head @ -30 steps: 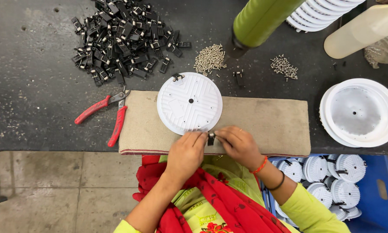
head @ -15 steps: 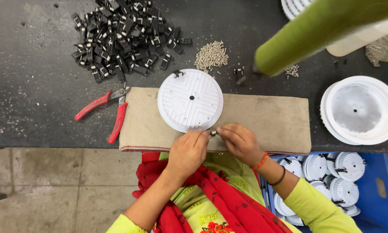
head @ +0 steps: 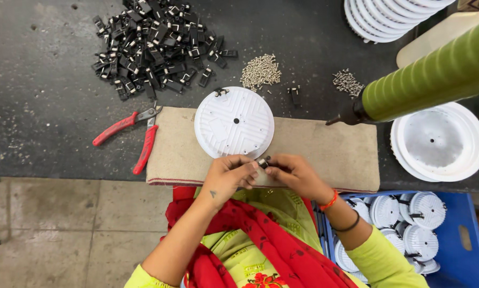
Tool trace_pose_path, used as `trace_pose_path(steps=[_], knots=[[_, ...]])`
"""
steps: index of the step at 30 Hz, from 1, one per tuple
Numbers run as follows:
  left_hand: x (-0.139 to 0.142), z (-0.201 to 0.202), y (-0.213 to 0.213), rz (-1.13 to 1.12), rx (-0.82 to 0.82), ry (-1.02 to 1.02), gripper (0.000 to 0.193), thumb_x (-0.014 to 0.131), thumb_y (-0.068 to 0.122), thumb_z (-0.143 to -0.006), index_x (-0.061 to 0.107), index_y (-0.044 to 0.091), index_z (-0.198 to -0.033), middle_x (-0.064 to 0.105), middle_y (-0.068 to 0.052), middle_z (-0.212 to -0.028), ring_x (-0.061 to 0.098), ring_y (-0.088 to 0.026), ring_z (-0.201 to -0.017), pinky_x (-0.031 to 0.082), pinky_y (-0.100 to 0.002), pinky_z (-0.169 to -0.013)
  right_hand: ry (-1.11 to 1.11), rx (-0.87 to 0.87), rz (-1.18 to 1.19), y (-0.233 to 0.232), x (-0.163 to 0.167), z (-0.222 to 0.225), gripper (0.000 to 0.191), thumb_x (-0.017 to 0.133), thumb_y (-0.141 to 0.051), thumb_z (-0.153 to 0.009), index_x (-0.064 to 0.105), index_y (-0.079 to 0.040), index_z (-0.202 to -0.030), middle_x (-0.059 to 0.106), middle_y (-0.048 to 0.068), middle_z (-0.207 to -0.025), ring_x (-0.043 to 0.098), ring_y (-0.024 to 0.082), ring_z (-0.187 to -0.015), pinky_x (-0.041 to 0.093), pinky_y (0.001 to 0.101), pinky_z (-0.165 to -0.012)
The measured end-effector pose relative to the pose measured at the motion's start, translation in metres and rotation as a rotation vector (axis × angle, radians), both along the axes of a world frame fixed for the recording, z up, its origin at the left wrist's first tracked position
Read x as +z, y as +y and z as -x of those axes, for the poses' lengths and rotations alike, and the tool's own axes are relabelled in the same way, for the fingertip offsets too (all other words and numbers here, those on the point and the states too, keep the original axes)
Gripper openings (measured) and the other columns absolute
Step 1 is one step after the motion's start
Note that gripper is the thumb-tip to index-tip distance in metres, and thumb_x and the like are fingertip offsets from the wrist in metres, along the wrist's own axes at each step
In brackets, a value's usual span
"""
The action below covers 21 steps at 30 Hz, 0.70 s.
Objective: The person assembles white circular light fixture housings at a factory workbench. They place black plastic clips onto the housing, pick small screws from the table, and drive the screws in with a green electric screwdriver, working on one housing at a time.
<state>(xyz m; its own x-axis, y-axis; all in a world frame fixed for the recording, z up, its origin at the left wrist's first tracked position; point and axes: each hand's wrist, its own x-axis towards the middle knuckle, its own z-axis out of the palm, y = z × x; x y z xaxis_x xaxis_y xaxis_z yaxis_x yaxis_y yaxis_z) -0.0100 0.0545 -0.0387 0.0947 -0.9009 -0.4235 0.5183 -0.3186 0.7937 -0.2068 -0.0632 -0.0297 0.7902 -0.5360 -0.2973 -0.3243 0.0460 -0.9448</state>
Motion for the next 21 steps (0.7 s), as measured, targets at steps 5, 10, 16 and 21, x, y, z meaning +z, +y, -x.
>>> trace_pose_path(steps=[5,10,16,21], knots=[[0.001,-0.014,0.008,-0.157,-0.095,0.161,0.028,0.067,0.027,-0.09,0.075,0.001,-0.098,0.076,-0.006,-0.082,0.071,-0.014,-0.068,0.059,-0.026,-0.064,-0.032,0.121,0.106,0.009,0.0,0.008,0.022,0.053,-0.02,-0.106,0.065,-0.004,-0.096,0.055,-0.002,-0.068,0.051,0.008,-0.062,0.043,0.0256,-0.056],[0.001,-0.017,0.009,-0.095,-0.288,0.273,0.028,0.083,0.025,-0.088,0.071,0.003,-0.101,0.071,-0.004,-0.085,0.068,-0.012,-0.073,0.058,-0.027,-0.069,-0.141,0.151,0.062,0.014,-0.001,0.009,0.027,0.054,-0.021,-0.108,0.061,-0.003,-0.089,0.053,0.0,-0.07,0.05,0.009,-0.065,0.044,0.0284,-0.059],[0.018,-0.032,-0.011,-0.151,-0.335,-0.299,0.034,0.087,0.032,-0.078,0.08,0.0,-0.088,0.07,-0.007,-0.071,0.063,-0.013,-0.06,0.053,-0.028,-0.056,-0.107,0.054,0.469,0.021,-0.001,-0.004,0.023,0.058,-0.024,-0.105,0.063,-0.004,-0.093,0.058,0.008,-0.075,0.055,0.017,-0.066,0.046,0.0323,-0.062],[0.043,-0.05,-0.066,-0.08,-0.566,-1.232,0.035,0.085,0.04,-0.077,0.083,0.007,-0.087,0.078,-0.017,-0.081,0.073,-0.029,-0.074,0.056,-0.038,-0.072,0.162,-0.035,0.861,0.02,-0.009,-0.035,0.03,0.073,-0.035,-0.089,0.064,-0.006,-0.088,0.062,0.012,-0.069,0.06,0.033,-0.059,0.047,0.0458,-0.055]])
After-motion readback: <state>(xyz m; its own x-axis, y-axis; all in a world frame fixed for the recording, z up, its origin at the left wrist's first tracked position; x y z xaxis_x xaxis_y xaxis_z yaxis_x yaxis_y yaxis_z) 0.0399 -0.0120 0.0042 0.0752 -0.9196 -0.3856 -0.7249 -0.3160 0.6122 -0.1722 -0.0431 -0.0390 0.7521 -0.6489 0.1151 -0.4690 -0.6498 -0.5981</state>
